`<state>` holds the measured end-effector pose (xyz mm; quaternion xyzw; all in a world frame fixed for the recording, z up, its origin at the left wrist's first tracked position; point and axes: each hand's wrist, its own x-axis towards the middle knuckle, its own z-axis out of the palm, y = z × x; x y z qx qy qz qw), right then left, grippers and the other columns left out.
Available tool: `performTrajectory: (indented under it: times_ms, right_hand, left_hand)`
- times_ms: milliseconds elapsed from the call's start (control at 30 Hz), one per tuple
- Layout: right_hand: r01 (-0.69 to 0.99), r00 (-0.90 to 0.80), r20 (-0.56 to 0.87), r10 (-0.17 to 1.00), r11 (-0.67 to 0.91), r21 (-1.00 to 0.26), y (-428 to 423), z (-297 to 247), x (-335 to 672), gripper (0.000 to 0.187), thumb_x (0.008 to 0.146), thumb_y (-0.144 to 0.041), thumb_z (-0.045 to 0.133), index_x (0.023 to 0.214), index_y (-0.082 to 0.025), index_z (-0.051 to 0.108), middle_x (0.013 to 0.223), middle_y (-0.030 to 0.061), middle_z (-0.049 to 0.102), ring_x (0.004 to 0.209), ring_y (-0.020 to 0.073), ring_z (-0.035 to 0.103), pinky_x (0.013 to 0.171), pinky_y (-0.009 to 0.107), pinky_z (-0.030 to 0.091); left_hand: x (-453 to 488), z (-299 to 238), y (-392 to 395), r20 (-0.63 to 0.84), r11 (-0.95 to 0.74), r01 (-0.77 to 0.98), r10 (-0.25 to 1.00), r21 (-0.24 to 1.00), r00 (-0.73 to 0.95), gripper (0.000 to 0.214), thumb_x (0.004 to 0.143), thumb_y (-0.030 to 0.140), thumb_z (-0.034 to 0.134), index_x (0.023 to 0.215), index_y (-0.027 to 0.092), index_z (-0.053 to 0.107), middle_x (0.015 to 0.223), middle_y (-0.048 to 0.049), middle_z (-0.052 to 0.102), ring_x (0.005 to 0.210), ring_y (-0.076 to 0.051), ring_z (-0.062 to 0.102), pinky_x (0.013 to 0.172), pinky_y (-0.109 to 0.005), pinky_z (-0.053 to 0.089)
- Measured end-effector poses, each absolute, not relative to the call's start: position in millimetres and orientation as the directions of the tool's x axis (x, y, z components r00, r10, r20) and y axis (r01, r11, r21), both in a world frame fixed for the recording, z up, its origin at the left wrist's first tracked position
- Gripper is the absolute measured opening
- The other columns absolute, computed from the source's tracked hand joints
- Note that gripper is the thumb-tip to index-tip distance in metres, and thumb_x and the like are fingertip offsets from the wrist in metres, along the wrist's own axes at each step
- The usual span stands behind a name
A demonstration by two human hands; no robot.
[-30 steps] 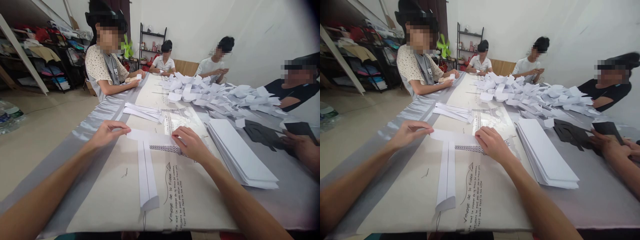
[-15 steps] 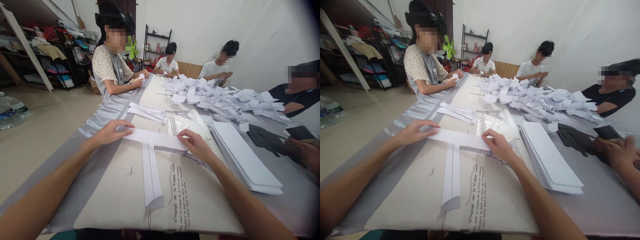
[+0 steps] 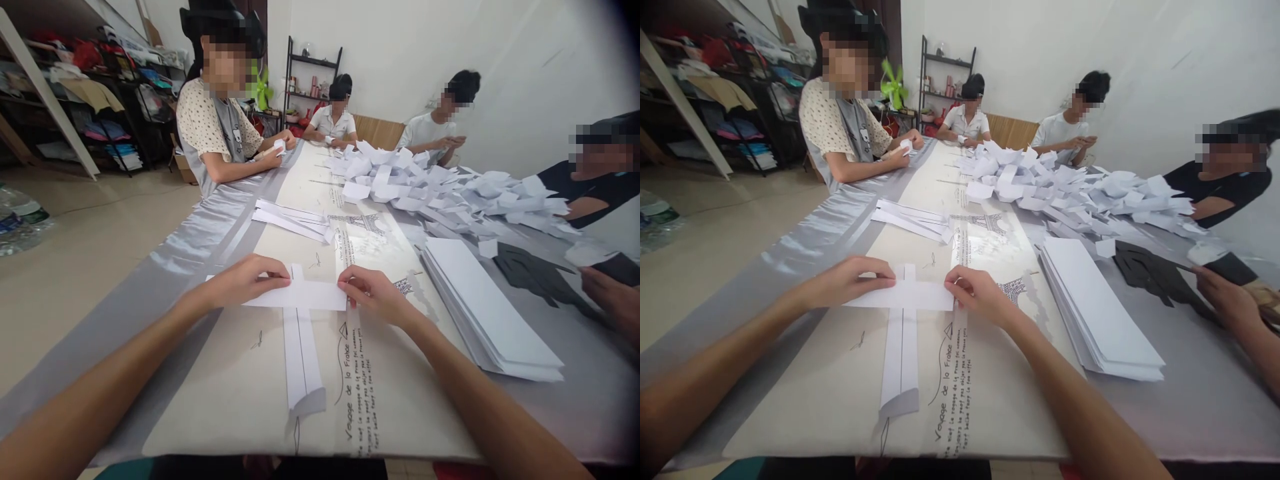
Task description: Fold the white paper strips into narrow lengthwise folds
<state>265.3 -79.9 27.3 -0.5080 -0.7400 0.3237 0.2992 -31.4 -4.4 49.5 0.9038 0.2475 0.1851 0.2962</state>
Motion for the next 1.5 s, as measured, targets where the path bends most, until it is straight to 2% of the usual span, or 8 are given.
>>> performTrajectory:
  times_ms: [167,367,667,967,1067,1233,1367,1500]
  right_hand:
    - [0.524,-0.197,0.142,0.97,0.227,-0.821,-76.1,29.2,273.9,0.024,0.098,-0.045,0.058,0.089,-0.023,0.06,0.071,0.0004,0.065,0.059,0.015,0.06,0.056,0.03,0.049]
    - [0.086,-0.038,0.093,0.995,0.096,-0.992,-84.5,33.3,238.7,0.035,0.092,-0.052,0.066,0.112,-0.023,0.065,0.104,0.0071,0.071,0.086,0.0212,0.072,0.075,0.036,0.06]
    - [-0.094,0.256,0.084,0.963,0.111,-0.989,-77.7,26.5,247.8,0.029,0.078,-0.04,0.084,0.075,-0.02,0.063,0.066,-0.0014,0.063,0.07,0.0149,0.066,0.069,0.026,0.054]
    - [-0.009,0.157,0.096,0.983,0.099,-0.995,-85.0,27.6,229.6,0.059,0.086,-0.044,0.073,0.138,-0.023,0.053,0.096,0.004,0.07,0.081,0.0186,0.066,0.074,0.036,0.059]
    - [0.2,0.107,0.15,0.983,0.126,-0.972,-84.6,28.7,235.4,0.055,0.088,-0.042,0.067,0.139,-0.024,0.056,0.097,0.0033,0.066,0.07,0.0149,0.059,0.062,0.031,0.054]
    - [0.554,-0.123,0.155,0.98,0.197,-0.809,-78.9,18.4,249.9,0.042,0.095,-0.032,0.053,0.134,-0.022,0.064,0.096,0.0055,0.065,0.066,0.0153,0.054,0.06,0.033,0.049]
    - [0.71,-0.256,0.187,0.948,0.316,-0.629,-78.6,8.5,247.2,0.043,0.098,-0.023,0.045,0.137,-0.025,0.064,0.095,0.0057,0.062,0.072,0.0183,0.059,0.073,0.04,0.052]
    - [0.719,-0.265,0.193,0.945,0.327,-0.614,-80.6,2.7,244.9,0.043,0.099,-0.022,0.044,0.138,-0.025,0.062,0.11,0.0085,0.062,0.071,0.0175,0.062,0.074,0.042,0.056]
  left_hand:
    - [-37.8,54.5,-3.4,0.162,-0.619,0.363,0.628,0.696,0.761,0.029,0.097,0.039,0.055,0.086,0.017,0.071,0.084,-0.0007,0.072,0.077,-0.015,0.062,0.074,-0.024,0.046]
    - [-24.6,62.0,-17.9,0.144,-0.443,0.326,0.748,0.835,0.648,0.03,0.094,0.042,0.059,0.085,0.017,0.072,0.082,-0.0018,0.071,0.076,-0.015,0.062,0.07,-0.025,0.047]
    - [-20.2,56.7,-24.3,-0.098,-0.229,0.285,0.593,0.931,0.799,0.022,0.088,0.04,0.069,0.088,0.018,0.067,0.063,0.0039,0.059,0.061,-0.011,0.052,0.056,-0.022,0.035]
    - [6.7,45.0,-44.8,-0.032,-0.171,0.185,0.643,0.968,0.765,0.025,0.09,0.043,0.067,0.087,0.019,0.063,0.07,-0.0006,0.072,0.063,-0.017,0.067,0.07,-0.032,0.051]
    - [12.6,38.2,-53.6,0.081,-0.374,0.27,0.702,0.887,0.708,0.036,0.097,0.05,0.055,0.08,0.019,0.064,0.07,-0.0015,0.07,0.064,-0.017,0.065,0.067,-0.031,0.051]
    - [6.4,24.0,-45.9,0.452,-0.693,0.558,0.721,0.457,0.525,0.027,0.102,0.039,0.047,0.108,0.02,0.065,0.105,-0.0067,0.069,0.098,-0.023,0.064,0.089,-0.038,0.051]
    - [1.3,6.8,-35.7,0.388,-0.802,0.56,0.594,0.209,0.705,0.034,0.105,0.036,0.042,0.126,0.018,0.062,0.133,-0.0122,0.061,0.126,-0.028,0.054,0.108,-0.045,0.042]
    - [1.4,-1.9,-35.9,0.321,-0.813,0.561,0.58,0.159,0.749,0.038,0.107,0.034,0.037,0.128,0.014,0.061,0.134,-0.0148,0.06,0.128,-0.027,0.053,0.11,-0.045,0.041]
